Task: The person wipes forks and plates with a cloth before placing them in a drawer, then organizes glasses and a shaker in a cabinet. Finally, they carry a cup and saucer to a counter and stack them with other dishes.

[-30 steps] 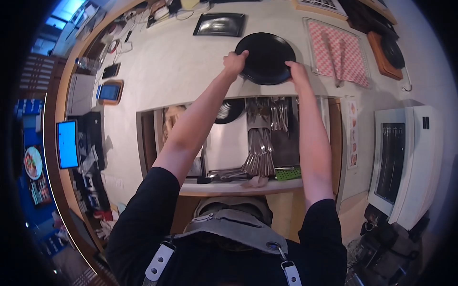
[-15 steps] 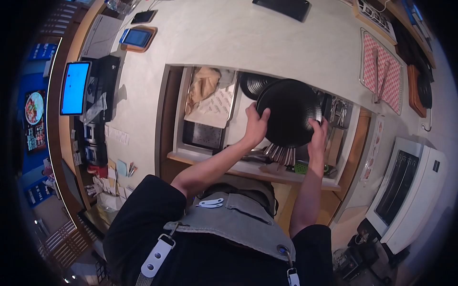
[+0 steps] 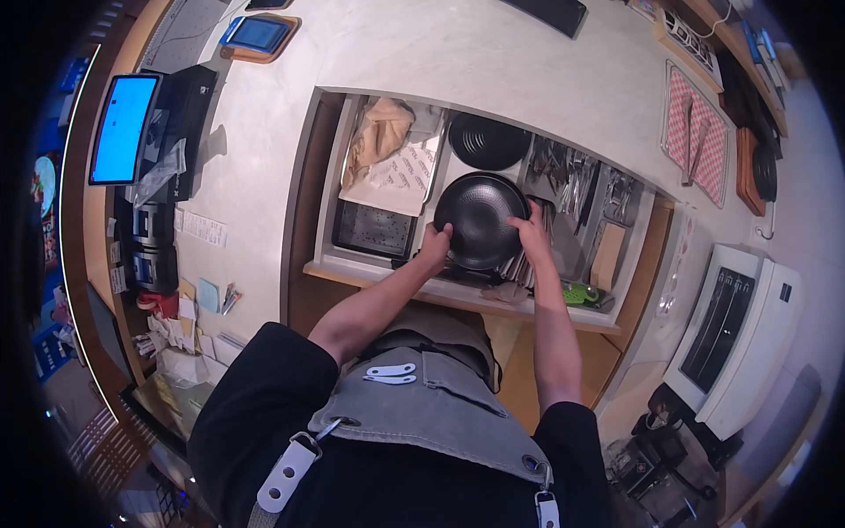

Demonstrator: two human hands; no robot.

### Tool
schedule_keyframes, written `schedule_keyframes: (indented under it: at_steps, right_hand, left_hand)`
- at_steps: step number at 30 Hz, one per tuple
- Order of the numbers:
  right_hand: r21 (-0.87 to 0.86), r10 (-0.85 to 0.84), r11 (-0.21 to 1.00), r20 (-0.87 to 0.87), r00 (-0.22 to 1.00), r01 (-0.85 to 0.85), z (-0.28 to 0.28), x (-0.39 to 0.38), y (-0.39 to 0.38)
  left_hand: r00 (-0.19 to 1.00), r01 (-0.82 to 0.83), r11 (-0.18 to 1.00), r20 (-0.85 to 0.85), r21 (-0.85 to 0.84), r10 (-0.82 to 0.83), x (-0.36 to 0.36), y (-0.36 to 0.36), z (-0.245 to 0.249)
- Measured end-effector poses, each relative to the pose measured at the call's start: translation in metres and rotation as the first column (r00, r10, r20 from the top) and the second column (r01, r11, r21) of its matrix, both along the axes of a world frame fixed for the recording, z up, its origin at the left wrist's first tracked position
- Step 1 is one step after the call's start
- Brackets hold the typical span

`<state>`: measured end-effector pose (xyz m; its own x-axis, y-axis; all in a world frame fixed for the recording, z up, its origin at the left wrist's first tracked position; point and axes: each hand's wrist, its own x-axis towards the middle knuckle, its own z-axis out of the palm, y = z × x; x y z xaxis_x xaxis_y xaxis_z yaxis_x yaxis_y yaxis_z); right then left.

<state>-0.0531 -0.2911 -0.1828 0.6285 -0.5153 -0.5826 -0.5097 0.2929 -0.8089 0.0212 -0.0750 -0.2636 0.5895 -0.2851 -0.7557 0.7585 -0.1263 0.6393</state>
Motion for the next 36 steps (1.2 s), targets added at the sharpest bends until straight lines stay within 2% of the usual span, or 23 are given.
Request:
schedule_keyframes:
  at_steps: [1, 3, 6, 9, 12, 17, 18, 21, 24, 25, 30, 34, 35, 36]
  right_hand:
    - [-0.009, 0.024, 1.0, -0.024, 0.999, -0.024, -0.002, 0.006, 0.001]
    - [0.001, 0.063, 0.998, -0.058, 0.996, -0.064, -0.008, 0.013, 0.0]
    - [-0.075, 0.173, 0.981, -0.102, 0.98, -0.181, -0.019, 0.025, -0.008]
    - [0.033, 0.276, 0.961, -0.107, 0.955, -0.274, -0.016, 0.04, -0.018]
    - [-0.137, 0.433, 0.868, -0.266, 0.861, -0.478, -0.004, 0.056, -0.025]
    - [-0.234, 0.527, 0.724, -0.419, 0.739, -0.649, -0.007, 0.078, -0.032]
    - [-0.255, 0.537, 0.688, -0.451, 0.713, -0.679, -0.009, 0.08, -0.034]
    - [-0.188, 0.629, 0.621, -0.458, 0.628, -0.761, -0.002, 0.086, -0.039]
    - [-0.157, 0.681, 0.487, -0.548, 0.486, -0.859, -0.005, 0.095, -0.041]
    - [-0.148, 0.691, 0.47, -0.553, 0.467, -0.87, -0.008, 0.097, -0.043]
    - [-0.163, 0.69, 0.335, -0.628, 0.36, -0.928, -0.009, 0.105, -0.044]
    - [-0.108, 0.706, 0.292, -0.646, 0.29, -0.95, -0.004, 0.113, -0.045]
    - [-0.102, 0.712, 0.294, -0.64, 0.289, -0.95, -0.002, 0.114, -0.046]
    - [-0.096, 0.719, 0.294, -0.633, 0.287, -0.951, -0.002, 0.114, -0.048]
  left_hand:
    - [0.998, -0.03, 1.0, 0.047, 0.0, 0.03, -0.006, 0.0, -0.031]
    - [0.998, -0.035, 0.997, 0.057, 0.075, 0.031, -0.008, 0.0, -0.042]
    - [0.995, -0.062, 0.982, 0.092, 0.181, 0.046, -0.01, -0.002, -0.051]
    - [0.993, -0.09, 0.969, 0.098, 0.231, 0.069, -0.014, -0.005, -0.05]
    - [0.995, -0.084, 0.957, 0.067, 0.278, 0.068, -0.014, -0.007, -0.043]
    - [0.998, -0.06, 0.944, 0.023, 0.323, 0.056, -0.015, -0.006, -0.038]
    - [0.999, -0.049, 0.934, 0.032, 0.355, 0.04, -0.011, -0.007, -0.021]
    - [0.998, -0.025, 0.917, 0.063, 0.398, 0.0, -0.004, -0.009, 0.016]
    - [0.991, -0.043, 0.924, 0.136, 0.381, -0.01, -0.004, -0.006, 0.022]
    - [0.986, -0.053, 0.928, 0.168, 0.369, -0.011, -0.005, -0.004, 0.021]
    - [0.993, 0.017, 0.94, 0.106, 0.342, -0.057, -0.006, 0.001, 0.015]
    - [0.989, 0.0, 0.948, 0.138, 0.317, -0.046, -0.011, 0.006, -0.003]
    - [0.997, -0.002, 0.95, 0.068, 0.311, -0.02, -0.01, 0.007, -0.008]
    - [0.995, -0.039, 0.947, 0.098, 0.319, 0.008, -0.012, 0.007, -0.012]
